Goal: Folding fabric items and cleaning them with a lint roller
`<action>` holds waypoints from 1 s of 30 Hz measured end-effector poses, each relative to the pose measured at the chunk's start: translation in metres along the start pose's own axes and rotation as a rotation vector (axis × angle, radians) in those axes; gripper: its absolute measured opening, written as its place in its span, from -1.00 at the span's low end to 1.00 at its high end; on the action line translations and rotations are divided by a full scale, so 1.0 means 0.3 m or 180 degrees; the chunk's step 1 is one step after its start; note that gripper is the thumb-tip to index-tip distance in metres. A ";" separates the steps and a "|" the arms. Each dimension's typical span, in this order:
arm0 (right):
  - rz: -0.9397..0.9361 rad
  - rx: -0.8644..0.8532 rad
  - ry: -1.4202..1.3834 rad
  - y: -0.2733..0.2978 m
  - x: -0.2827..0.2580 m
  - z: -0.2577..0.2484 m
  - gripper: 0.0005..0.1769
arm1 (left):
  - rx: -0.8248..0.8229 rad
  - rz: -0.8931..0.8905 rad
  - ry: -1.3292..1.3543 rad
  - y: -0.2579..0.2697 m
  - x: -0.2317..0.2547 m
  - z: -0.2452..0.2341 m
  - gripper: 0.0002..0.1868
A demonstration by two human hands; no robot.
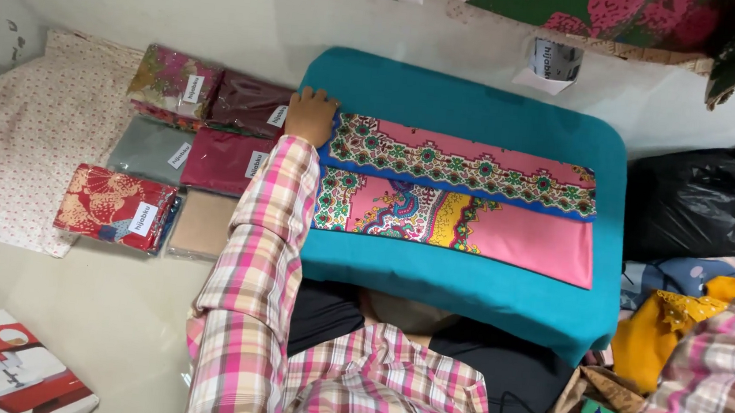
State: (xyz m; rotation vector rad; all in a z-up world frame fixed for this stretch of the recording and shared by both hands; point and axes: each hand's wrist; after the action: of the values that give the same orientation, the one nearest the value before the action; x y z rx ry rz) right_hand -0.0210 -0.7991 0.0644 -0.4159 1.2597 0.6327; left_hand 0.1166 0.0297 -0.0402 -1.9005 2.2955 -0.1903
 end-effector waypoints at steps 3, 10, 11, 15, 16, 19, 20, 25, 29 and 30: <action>0.0335 0.0085 -0.0299 -0.054 0.082 0.180 -0.79 | 0.0294 0.0133 -0.0004 0.022 0.004 -0.087 -0.71; -0.1519 -0.1760 0.2844 0.444 0.300 0.426 -0.51 | 0.0313 0.0282 0.0487 0.041 -0.030 -0.184 -0.74; -0.2774 -0.2236 0.3504 0.442 0.325 0.465 -0.39 | 0.0295 0.0240 0.0742 0.050 -0.027 -0.219 -0.75; -0.2789 -0.2378 0.4656 0.465 0.311 0.579 -0.38 | 0.0281 0.0246 0.1189 0.116 -0.011 -0.389 -0.71; -0.2555 -0.2453 0.4718 0.476 0.286 0.597 -0.51 | 0.0388 0.0349 0.1252 0.130 -0.012 -0.407 -0.75; -0.2175 -0.2558 0.4579 0.513 0.219 0.621 -0.70 | 0.0525 0.0442 0.1397 0.179 -0.016 -0.476 -0.80; -0.2017 -0.2570 0.4387 0.527 0.196 0.619 -0.75 | 0.0552 0.0451 0.1485 0.197 -0.014 -0.500 -0.82; -0.2252 -0.2641 0.3601 0.554 0.094 0.517 -0.78 | 0.0845 0.0689 0.1330 0.328 -0.016 -0.566 -0.88; -0.2455 -0.2768 0.3357 0.706 -0.063 0.395 -0.89 | 0.1263 0.0929 0.0855 0.497 0.000 -0.584 -0.81; -0.2443 -0.2772 0.3368 0.730 -0.061 0.349 -0.89 | 0.1251 0.0928 0.0864 0.544 -0.006 -0.563 -0.81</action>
State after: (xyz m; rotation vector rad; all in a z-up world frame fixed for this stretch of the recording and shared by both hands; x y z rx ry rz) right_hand -0.0879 -0.5721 0.1210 -2.0445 1.5608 0.2221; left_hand -0.0738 0.0616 0.0935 -1.4038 2.4357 -0.8361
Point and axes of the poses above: each hand's wrist, its own y-axis away from the middle knuckle, its own z-axis out of the palm, x = y × z, and after that the axes turned 6 degrees about x, right-handed
